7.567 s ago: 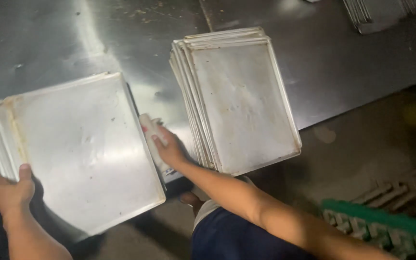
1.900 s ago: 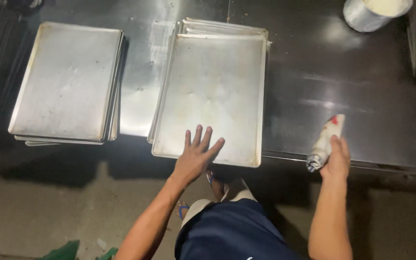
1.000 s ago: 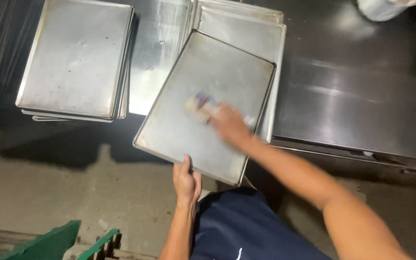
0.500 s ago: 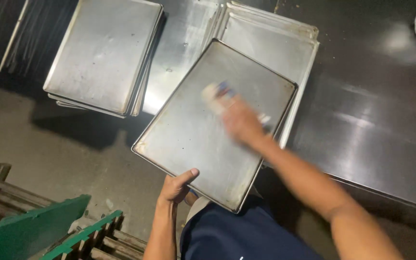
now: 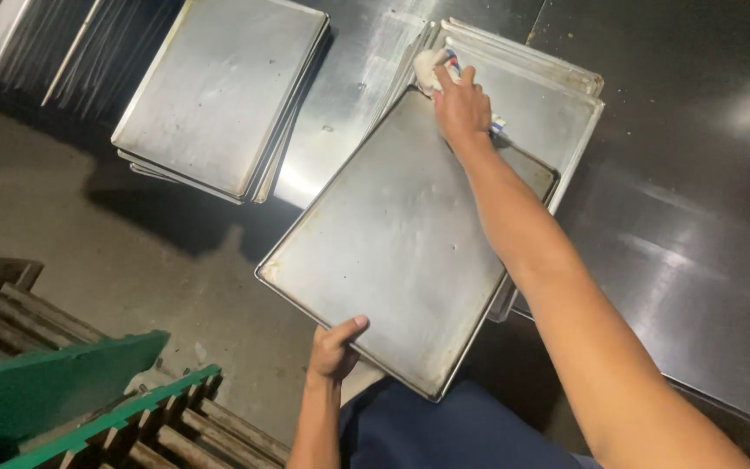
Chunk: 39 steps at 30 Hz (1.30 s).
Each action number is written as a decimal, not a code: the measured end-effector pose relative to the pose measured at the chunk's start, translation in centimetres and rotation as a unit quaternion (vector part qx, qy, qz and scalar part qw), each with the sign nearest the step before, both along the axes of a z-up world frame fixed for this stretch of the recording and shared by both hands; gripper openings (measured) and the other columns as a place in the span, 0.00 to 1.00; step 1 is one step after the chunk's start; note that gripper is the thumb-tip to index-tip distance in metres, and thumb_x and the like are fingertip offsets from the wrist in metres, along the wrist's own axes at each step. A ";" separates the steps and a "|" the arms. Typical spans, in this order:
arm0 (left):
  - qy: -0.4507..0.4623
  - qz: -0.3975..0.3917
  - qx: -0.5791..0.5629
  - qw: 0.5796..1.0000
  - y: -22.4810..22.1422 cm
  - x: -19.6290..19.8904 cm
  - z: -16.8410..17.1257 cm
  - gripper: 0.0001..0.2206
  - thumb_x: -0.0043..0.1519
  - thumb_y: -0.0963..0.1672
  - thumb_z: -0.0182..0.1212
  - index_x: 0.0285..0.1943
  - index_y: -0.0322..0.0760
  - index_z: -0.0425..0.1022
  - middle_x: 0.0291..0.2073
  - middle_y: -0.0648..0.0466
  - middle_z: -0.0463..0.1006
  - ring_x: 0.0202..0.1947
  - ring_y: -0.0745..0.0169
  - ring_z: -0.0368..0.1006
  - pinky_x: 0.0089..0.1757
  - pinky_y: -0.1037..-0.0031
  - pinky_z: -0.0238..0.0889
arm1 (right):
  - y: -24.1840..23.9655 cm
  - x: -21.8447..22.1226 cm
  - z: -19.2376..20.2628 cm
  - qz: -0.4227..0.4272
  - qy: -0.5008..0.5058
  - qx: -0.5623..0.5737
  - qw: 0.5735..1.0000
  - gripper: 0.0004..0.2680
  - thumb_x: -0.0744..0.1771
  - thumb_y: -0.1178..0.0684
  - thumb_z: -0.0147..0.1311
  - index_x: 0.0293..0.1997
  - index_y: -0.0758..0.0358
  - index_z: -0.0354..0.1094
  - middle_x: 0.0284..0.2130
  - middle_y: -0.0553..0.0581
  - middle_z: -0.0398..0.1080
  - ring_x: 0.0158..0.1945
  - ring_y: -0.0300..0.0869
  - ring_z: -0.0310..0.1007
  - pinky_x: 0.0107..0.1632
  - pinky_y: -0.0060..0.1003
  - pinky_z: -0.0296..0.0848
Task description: The recorder is cleaning a stack of metal baking trays by wiping each one individually with a white cloth.
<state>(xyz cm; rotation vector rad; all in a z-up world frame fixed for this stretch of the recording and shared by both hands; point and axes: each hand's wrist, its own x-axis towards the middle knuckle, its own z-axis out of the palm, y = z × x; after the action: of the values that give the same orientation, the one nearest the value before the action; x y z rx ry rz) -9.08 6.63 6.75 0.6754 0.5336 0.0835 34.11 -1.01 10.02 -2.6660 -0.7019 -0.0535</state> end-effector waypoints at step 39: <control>-0.180 -0.330 0.884 0.278 51.1 18.5 -3.8 0.41 0.54 0.33 0.49 0.78 0.61 0.53 0.78 0.55 0.52 0.76 0.43 0.49 0.67 0.48 0.50 | -9.9 -30.1 9.0 -0.405 0.089 0.273 0.868 0.22 0.67 0.51 0.60 0.71 0.59 0.63 0.58 0.60 0.71 0.55 0.42 0.71 0.54 0.36 0.70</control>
<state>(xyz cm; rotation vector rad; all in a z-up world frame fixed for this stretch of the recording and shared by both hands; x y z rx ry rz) 9.42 57.75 2.94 3.0092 -0.7276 -0.0026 4.02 -10.94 19.00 -2.1734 0.4727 -0.1916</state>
